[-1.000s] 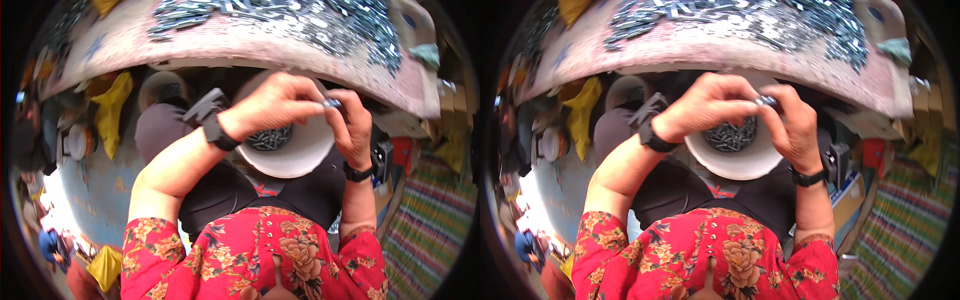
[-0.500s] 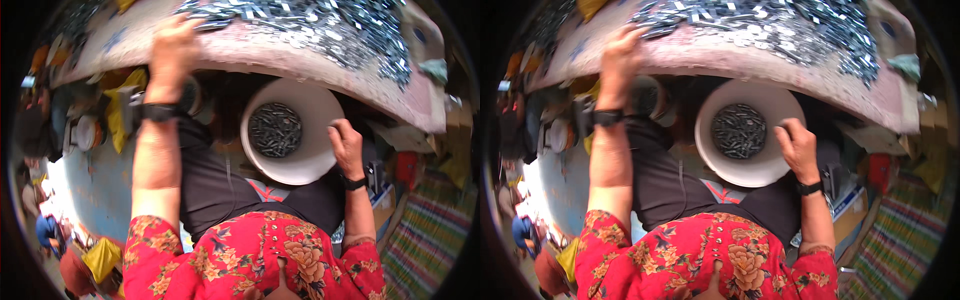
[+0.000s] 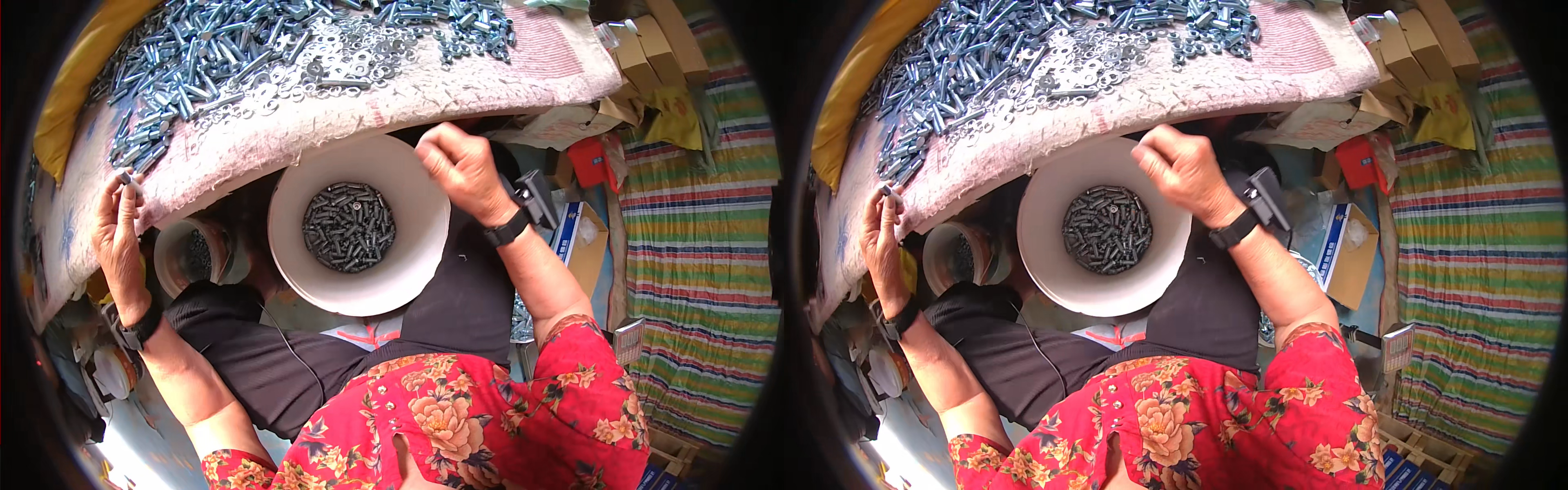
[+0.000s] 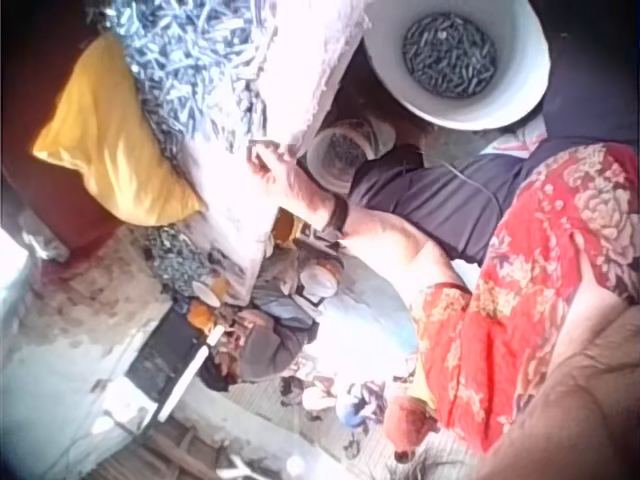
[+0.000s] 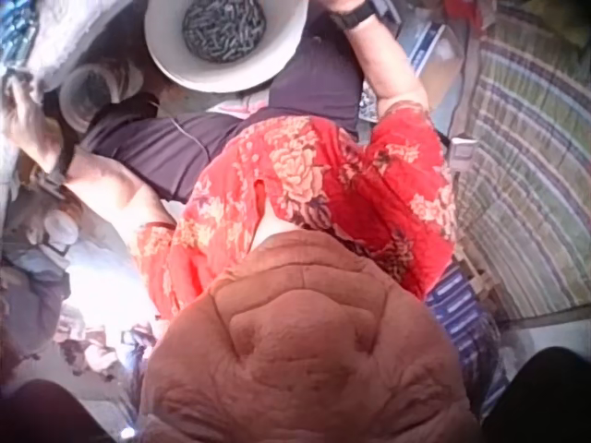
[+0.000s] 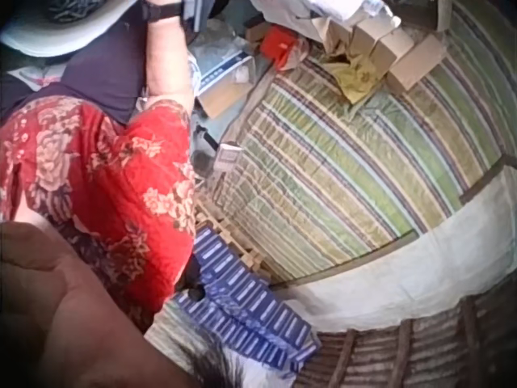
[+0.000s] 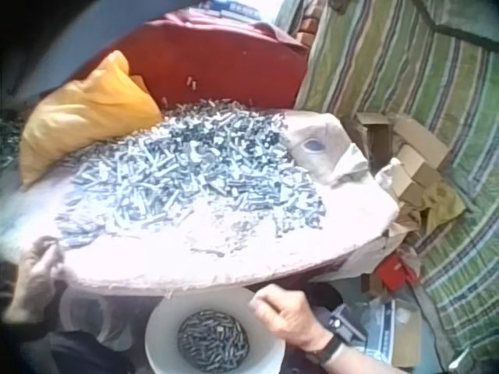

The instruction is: Manually assembling washers onto bolts and placing the finished items into a bucket.

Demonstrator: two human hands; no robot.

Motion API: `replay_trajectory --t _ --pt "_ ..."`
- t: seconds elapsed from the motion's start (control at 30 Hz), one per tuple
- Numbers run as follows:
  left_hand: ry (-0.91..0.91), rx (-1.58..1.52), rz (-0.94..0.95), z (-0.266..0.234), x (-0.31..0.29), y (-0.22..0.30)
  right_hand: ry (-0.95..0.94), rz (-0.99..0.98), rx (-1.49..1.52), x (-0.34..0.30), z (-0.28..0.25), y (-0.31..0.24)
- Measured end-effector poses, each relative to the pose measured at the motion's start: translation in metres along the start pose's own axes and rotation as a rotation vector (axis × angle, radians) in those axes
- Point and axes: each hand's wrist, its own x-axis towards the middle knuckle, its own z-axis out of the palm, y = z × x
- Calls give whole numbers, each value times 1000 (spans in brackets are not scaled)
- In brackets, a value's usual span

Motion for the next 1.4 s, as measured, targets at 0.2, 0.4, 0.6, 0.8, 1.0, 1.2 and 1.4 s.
replay_trajectory --t 0.2,0.4,0.6,0.8,1.0,1.2,1.4 --pt "-371 -899 -415 90 -27 71 326 -147 -447 76 -63 47" --pt "-716 -1060 -593 141 -53 102 247 -445 -850 156 -82 85" --pt "-761 -1015 -639 156 -52 102 100 -266 -945 167 -85 88" --pt "-755 -946 -645 159 -53 100 39 -352 -693 162 -71 77" --pt "-778 -966 -635 159 -55 103 -6 -182 -784 174 -49 81" --pt "-765 -927 -606 156 -53 101 51 -256 -772 164 -62 73" --pt "-791 -952 -595 154 -55 107 165 -378 -810 99 -68 67"
